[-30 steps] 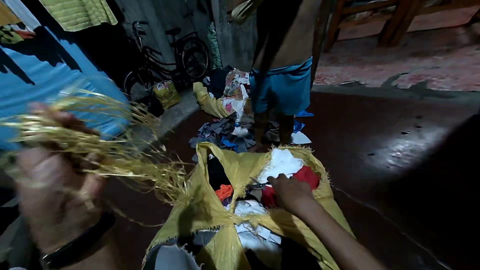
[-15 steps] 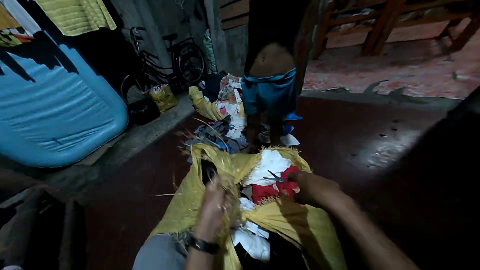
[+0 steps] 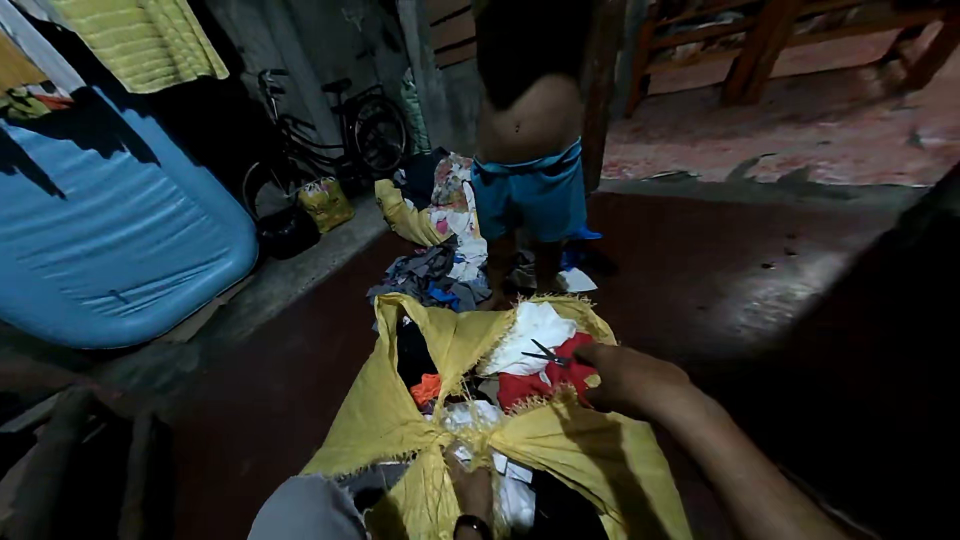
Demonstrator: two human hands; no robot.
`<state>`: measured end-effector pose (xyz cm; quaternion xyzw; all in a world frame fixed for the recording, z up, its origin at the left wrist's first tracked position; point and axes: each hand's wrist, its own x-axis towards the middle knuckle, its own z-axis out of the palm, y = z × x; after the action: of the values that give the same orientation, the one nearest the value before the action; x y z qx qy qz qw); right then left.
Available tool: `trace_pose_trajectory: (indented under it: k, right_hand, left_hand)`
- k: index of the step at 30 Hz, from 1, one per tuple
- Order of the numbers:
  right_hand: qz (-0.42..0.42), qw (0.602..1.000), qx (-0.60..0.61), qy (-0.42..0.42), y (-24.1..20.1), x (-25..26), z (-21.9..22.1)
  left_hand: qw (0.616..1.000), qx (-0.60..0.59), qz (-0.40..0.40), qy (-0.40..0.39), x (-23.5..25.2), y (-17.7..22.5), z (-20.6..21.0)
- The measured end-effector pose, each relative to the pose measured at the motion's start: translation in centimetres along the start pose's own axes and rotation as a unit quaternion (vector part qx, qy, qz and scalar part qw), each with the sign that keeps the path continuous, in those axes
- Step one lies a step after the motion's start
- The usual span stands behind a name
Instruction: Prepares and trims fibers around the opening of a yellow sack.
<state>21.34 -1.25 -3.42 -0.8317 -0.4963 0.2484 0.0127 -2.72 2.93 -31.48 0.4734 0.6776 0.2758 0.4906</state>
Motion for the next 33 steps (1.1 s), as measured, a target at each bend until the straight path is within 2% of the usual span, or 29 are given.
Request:
trace_pose_trajectory:
  k: [3, 5, 7, 9, 11, 13, 14, 16, 19, 21, 24, 26, 28, 33]
  right_hand:
    - [0.005, 1.0, -0.009, -0.007, 0.0, -0.1, -0.1]
    - [0.006, 1.0, -0.008, -0.004, 0.1, -0.1, -0.1]
    - [-0.006, 1.0, 0.007, 0.025, 0.3, -0.1, 0.3]
    - [-0.01, 0.999, 0.012, 0.032, 0.3, -0.3, 0.3]
    - [-0.005, 1.0, 0.004, 0.011, 0.1, -0.3, 0.1]
    - [-0.009, 1.0, 0.005, 0.001, -0.1, -0.4, -0.1]
    - [-0.012, 1.0, 0.008, 0.002, -0.1, -0.5, -0.1]
    - [-0.021, 0.999, 0.023, 0.011, 0.2, -0.5, 0.1]
    - [-0.025, 0.999, 0.031, 0.014, 0.5, -0.5, 0.2]
    - [-0.021, 0.999, 0.022, 0.015, 0.5, -0.7, -0.1]
    - [-0.023, 0.999, 0.024, 0.015, 0.2, -1.2, -0.4]
    - [-0.025, 0.999, 0.023, 0.011, 0.1, -0.9, -0.3]
    - [-0.027, 0.999, 0.022, 0.013, 0.2, -0.6, 0.1]
    - [-0.031, 0.999, 0.011, 0.011, 0.2, -0.7, -0.2]
  left_hand:
    - [0.989, 0.138, 0.014, -0.046, 0.7, -0.6, -0.8]
    - [0.985, 0.163, 0.004, -0.057, 0.3, -1.3, -1.2]
    - [0.998, 0.051, 0.019, -0.032, -1.9, -0.4, -2.0]
    - [0.989, -0.143, 0.025, -0.027, -4.1, 1.9, -3.1]
    - [0.946, -0.321, 0.01, -0.04, -3.8, 4.5, -3.3]
    - [0.909, -0.407, 0.024, -0.087, -3.6, 9.5, -4.5]
    - [0.907, -0.406, 0.034, -0.109, -3.6, 12.1, -5.7]
    - [0.936, -0.322, 0.064, -0.127, -4.1, 17.3, -8.5]
    - [0.976, -0.13, 0.155, -0.078, -5.8, 24.4, -13.3]
    - [0.966, -0.021, 0.254, -0.043, -6.5, 27.9, -16.9]
    - [0.915, 0.107, 0.388, 0.009, -7.2, 32.7, -21.9]
    - [0.884, 0.114, 0.451, 0.042, -7.0, 36.0, -24.5]
    - [0.862, 0.053, 0.5, 0.065, -6.5, 38.4, -26.9]
    - [0.844, -0.031, 0.53, 0.074, -6.8, 41.0, -33.0]
